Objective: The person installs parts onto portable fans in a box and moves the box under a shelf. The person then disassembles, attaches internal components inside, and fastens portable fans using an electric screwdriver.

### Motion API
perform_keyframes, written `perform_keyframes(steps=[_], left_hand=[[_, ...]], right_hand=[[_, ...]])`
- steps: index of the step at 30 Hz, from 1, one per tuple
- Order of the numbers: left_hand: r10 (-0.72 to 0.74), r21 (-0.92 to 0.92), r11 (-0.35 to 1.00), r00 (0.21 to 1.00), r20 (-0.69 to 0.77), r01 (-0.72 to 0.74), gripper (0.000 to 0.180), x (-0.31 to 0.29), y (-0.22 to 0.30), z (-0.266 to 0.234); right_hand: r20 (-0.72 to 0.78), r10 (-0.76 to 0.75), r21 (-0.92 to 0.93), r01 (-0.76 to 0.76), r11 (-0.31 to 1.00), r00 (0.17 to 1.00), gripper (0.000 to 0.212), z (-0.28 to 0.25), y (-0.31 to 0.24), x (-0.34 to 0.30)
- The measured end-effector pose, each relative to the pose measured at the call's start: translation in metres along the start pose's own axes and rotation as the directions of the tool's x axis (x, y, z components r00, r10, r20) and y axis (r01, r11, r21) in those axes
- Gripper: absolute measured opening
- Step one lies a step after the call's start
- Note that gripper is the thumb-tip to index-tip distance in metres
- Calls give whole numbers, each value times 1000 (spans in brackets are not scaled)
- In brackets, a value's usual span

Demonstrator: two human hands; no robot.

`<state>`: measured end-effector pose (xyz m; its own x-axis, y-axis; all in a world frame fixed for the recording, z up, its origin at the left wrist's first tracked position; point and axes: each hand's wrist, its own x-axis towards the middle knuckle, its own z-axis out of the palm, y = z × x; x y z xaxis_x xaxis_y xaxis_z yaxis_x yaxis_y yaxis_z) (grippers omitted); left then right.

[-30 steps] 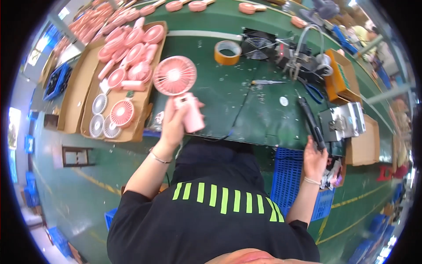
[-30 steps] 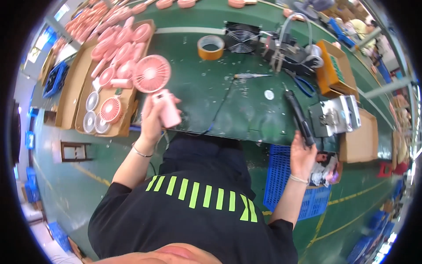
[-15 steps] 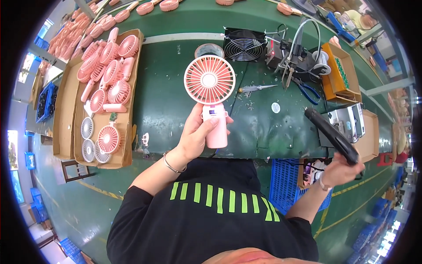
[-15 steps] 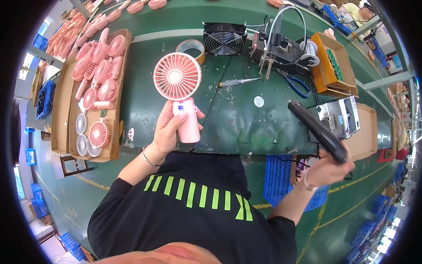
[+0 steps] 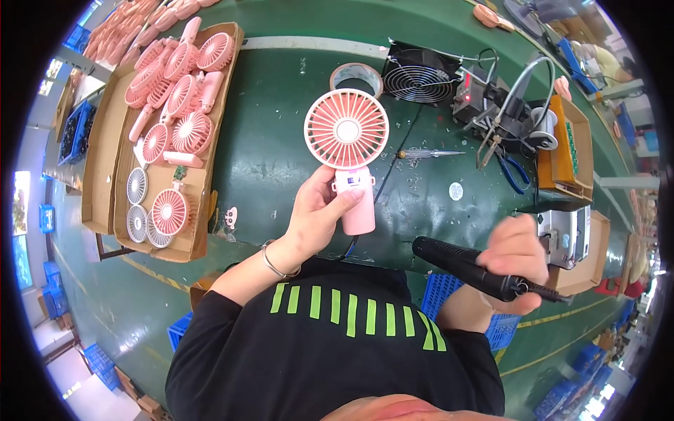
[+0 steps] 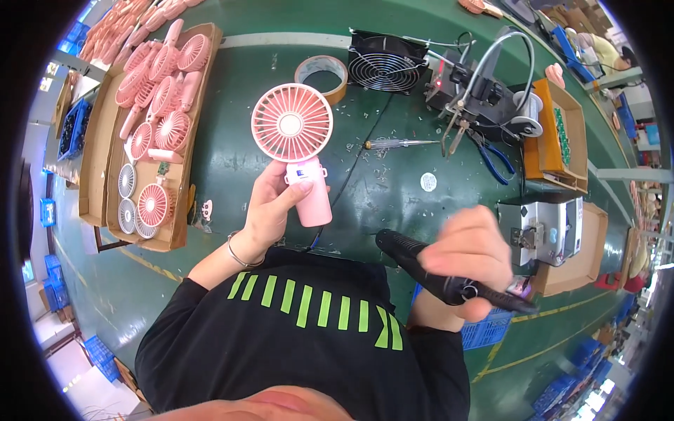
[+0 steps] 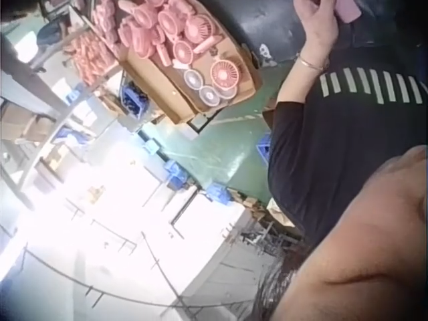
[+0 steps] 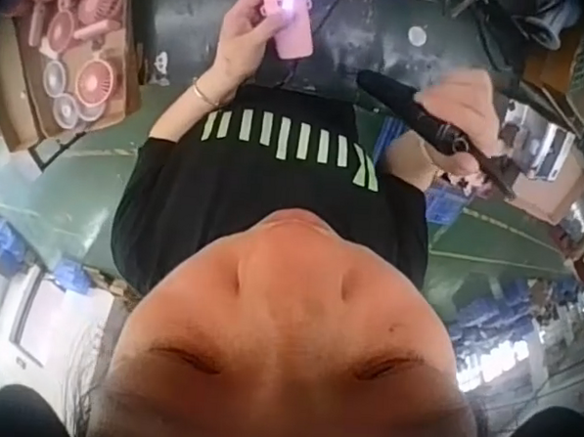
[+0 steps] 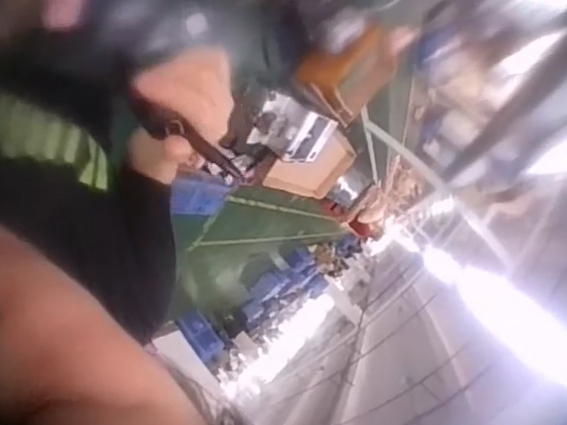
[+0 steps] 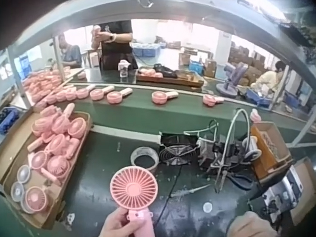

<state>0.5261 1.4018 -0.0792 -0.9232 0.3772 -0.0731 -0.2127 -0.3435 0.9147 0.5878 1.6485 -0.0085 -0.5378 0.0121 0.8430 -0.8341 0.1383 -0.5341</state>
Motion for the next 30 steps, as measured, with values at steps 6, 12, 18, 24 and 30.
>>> perform_keyframes(steps=[6, 12, 18, 24, 30], left_hand=[[-51, -21, 998, 999, -17, 51, 45, -1, 7, -4], [-171, -381, 898, 972, 164, 222, 57, -1, 9, -9], [-177, -494, 832, 964, 196, 253, 52, -10, 3, -7], [-155, -470, 858, 977, 144, 205, 41, -8, -5, -4], [-270, -401, 842, 925, 266, 361, 24, -12, -14, 6]], right_hand=[[348, 473, 511, -586, 628, 810, 55, 39, 7, -8], [308, 722, 326, -781, 532, 620, 42, 40, -4, -36], [402, 651, 393, -764, 512, 644, 69, 21, 22, -54], [223, 641, 508, -649, 566, 734, 84, 26, 22, -46], [-172, 649, 516, -493, 700, 741, 91, 26, 19, -31]])
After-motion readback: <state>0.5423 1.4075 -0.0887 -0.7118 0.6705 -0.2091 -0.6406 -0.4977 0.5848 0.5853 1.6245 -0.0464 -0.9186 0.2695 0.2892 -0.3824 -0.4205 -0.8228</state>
